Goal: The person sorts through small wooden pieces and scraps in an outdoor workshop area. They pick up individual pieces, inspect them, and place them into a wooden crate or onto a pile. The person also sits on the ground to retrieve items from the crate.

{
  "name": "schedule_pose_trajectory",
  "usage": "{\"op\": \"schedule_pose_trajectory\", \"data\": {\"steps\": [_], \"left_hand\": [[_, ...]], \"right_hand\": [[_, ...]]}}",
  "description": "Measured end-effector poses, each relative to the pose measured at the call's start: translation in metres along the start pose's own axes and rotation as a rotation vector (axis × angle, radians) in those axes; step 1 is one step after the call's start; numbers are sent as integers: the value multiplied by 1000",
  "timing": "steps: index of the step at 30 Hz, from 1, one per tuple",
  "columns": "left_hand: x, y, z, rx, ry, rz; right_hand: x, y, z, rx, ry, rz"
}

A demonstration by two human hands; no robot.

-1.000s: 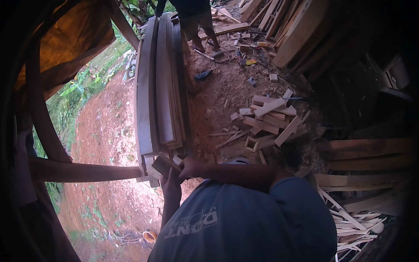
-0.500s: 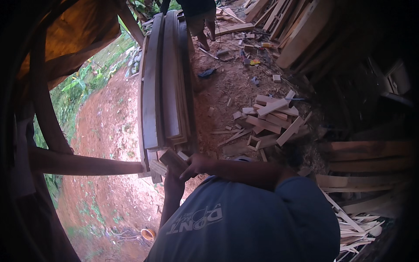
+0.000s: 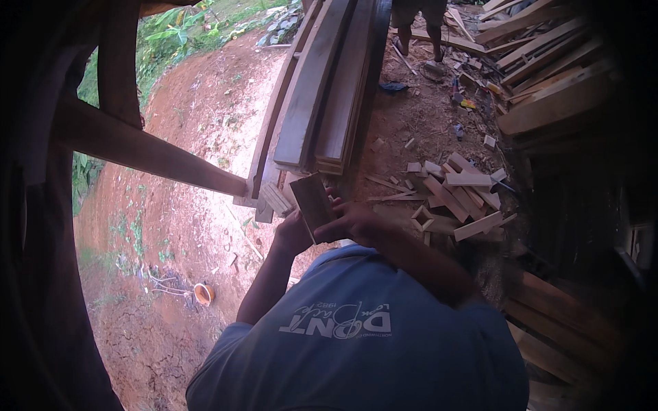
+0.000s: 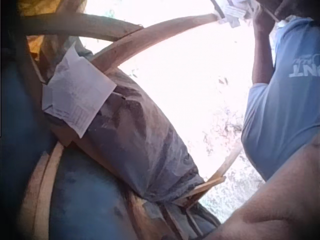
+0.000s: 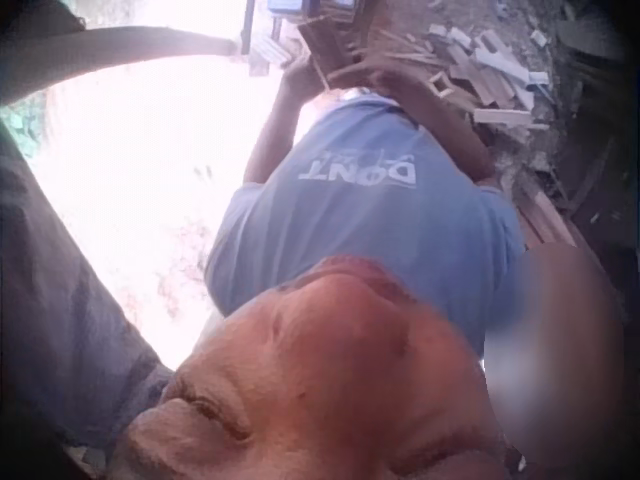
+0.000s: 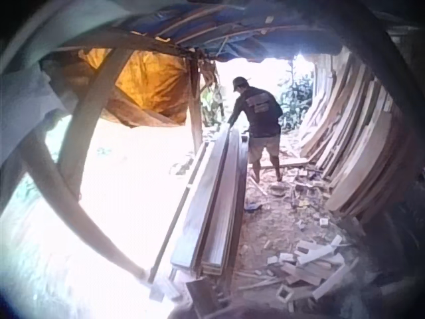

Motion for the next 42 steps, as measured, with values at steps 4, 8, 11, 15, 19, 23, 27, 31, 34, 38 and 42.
{"op": "schedule_pose_trajectory", "data": {"steps": [4,8,11,15,19,23,27,31,34,38,42], "left_hand": [[-7,-8,-1,39,15,287],[-1,20,-19,-123,41,89],[-33,31,-42,-290,-32,501],[-100,84,-97,-653,-59,1480],[-130,151,-110,-809,-29,1929],[-141,174,-77,-754,-149,2077],[-146,193,-56,-819,-55,2129],[-128,250,-58,-784,62,2106],[-131,247,-63,-761,60,2101],[-132,239,-62,-740,-1,2170],[-132,232,-64,-721,-39,2176]], "right_hand": [[-9,-5,9,44,-30,89],[-35,8,20,89,-96,170],[-21,21,14,-19,-72,-352],[-16,60,-9,-184,-14,-393],[-40,117,-32,-317,-57,-321],[-65,163,-73,-482,-121,-378],[-79,172,-106,-574,-157,-310],[-100,193,-139,-680,-132,-299],[-117,211,-157,-780,-153,-351],[-179,261,-197,-1011,-225,-400],[-281,319,-237,-920,-531,-796]]}}
Point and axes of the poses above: each hand's wrist, its own z-axis towards the middle knuckle, its own y-axis out of the back of the hand, x = y × z, the point moved 10 cm from there along z, towards the middle knuckle, and after that the axes turned 3 degrees about x, right-handed, at the moved point
